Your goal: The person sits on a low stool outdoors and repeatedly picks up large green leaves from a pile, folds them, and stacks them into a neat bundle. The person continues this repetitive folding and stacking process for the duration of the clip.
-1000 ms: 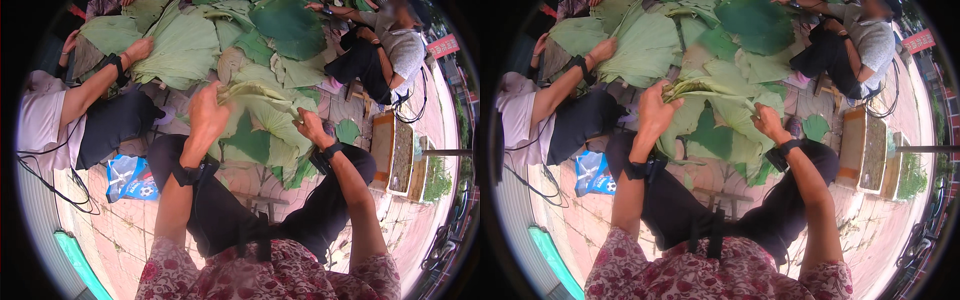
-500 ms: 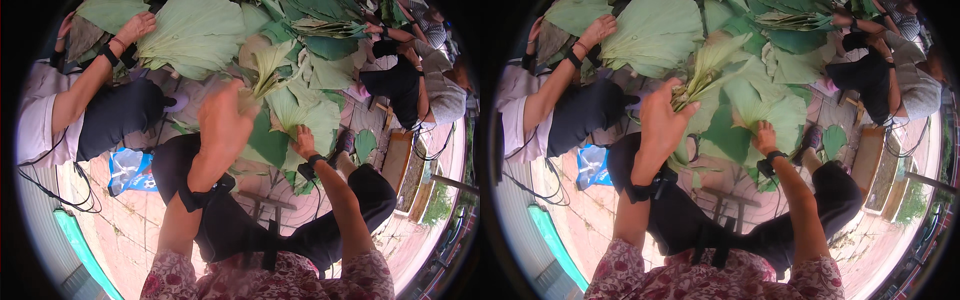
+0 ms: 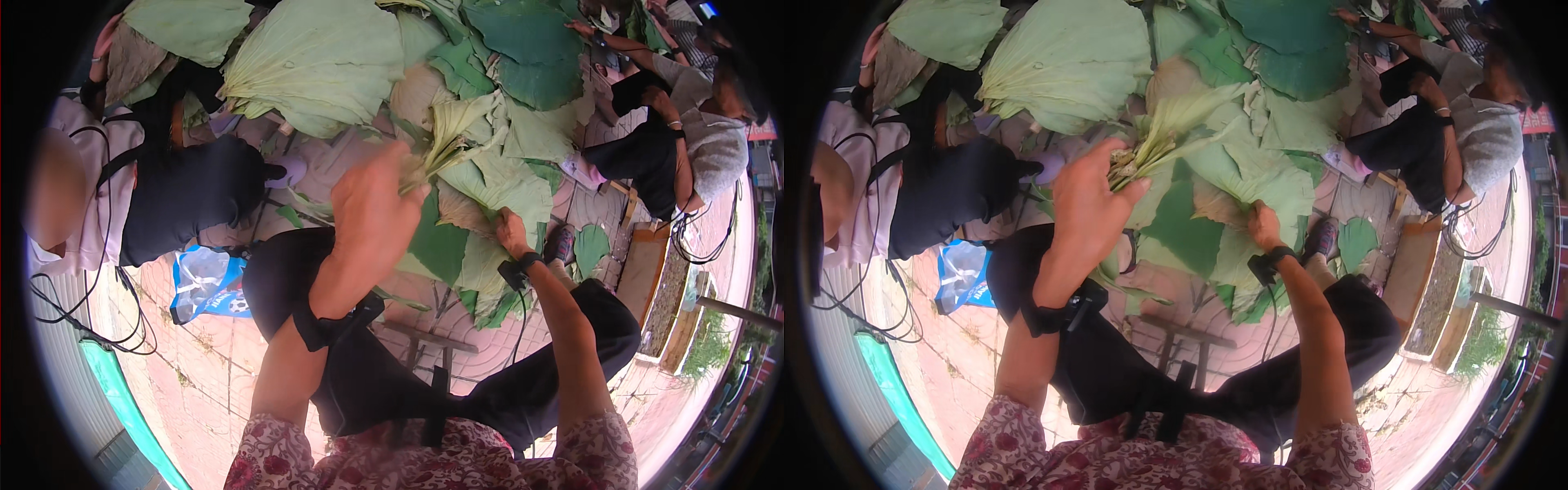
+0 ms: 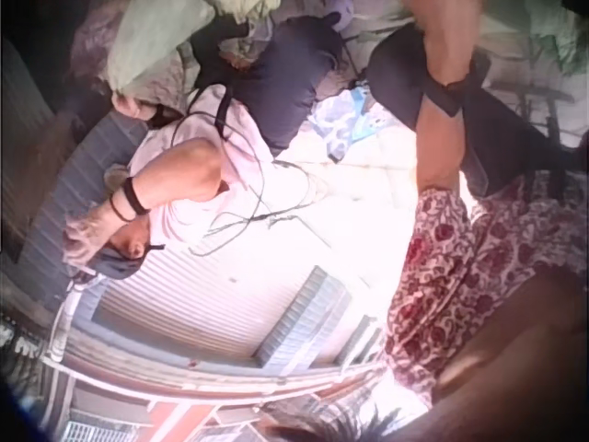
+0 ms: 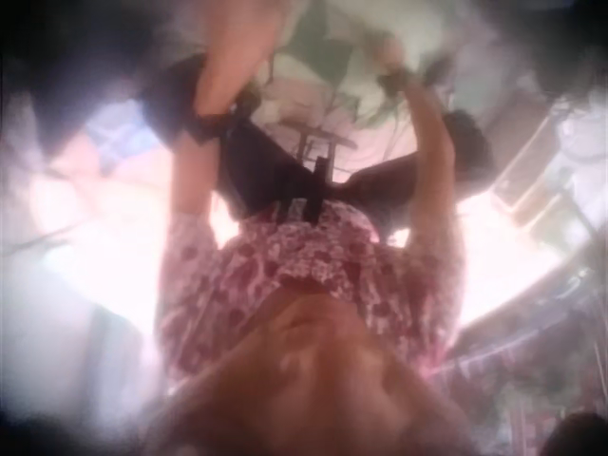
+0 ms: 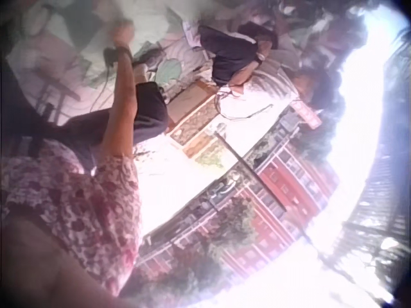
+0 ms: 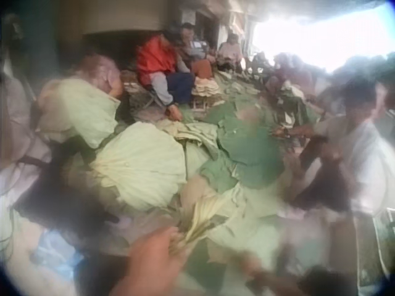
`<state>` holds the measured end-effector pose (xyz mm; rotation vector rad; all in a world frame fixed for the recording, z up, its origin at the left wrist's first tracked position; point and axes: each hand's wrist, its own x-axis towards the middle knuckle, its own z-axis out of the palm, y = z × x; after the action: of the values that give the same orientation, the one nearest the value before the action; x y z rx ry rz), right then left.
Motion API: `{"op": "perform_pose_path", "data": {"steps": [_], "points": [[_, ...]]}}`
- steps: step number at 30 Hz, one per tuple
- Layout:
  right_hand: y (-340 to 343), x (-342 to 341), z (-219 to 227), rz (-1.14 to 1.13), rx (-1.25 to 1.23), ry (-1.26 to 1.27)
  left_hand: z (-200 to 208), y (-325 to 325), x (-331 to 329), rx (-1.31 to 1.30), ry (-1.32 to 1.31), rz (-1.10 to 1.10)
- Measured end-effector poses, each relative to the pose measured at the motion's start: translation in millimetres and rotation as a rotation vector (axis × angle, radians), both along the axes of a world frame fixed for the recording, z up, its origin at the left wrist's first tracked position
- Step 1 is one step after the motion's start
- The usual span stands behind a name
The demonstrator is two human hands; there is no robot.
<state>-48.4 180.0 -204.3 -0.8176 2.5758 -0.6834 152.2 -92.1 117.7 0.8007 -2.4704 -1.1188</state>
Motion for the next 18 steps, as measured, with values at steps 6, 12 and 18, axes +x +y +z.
{"op": "perform_pose_path", "data": {"steps": [6,12,18], "points": [[43.5,-45.6,92.5,0.301,-0.388,-0.074,-18.4,5.3,-3.0,-0.094,0.073,0.006],[17.1,17.2,223.8,0.056,-0.553,-0.423,-25.7,9.9,7.7,-0.069,0.138,0.069],[-1.0,60.1,250.6,-0.249,-0.712,-0.620,-25.2,12.1,-10.3,0.010,0.094,0.030]]}}
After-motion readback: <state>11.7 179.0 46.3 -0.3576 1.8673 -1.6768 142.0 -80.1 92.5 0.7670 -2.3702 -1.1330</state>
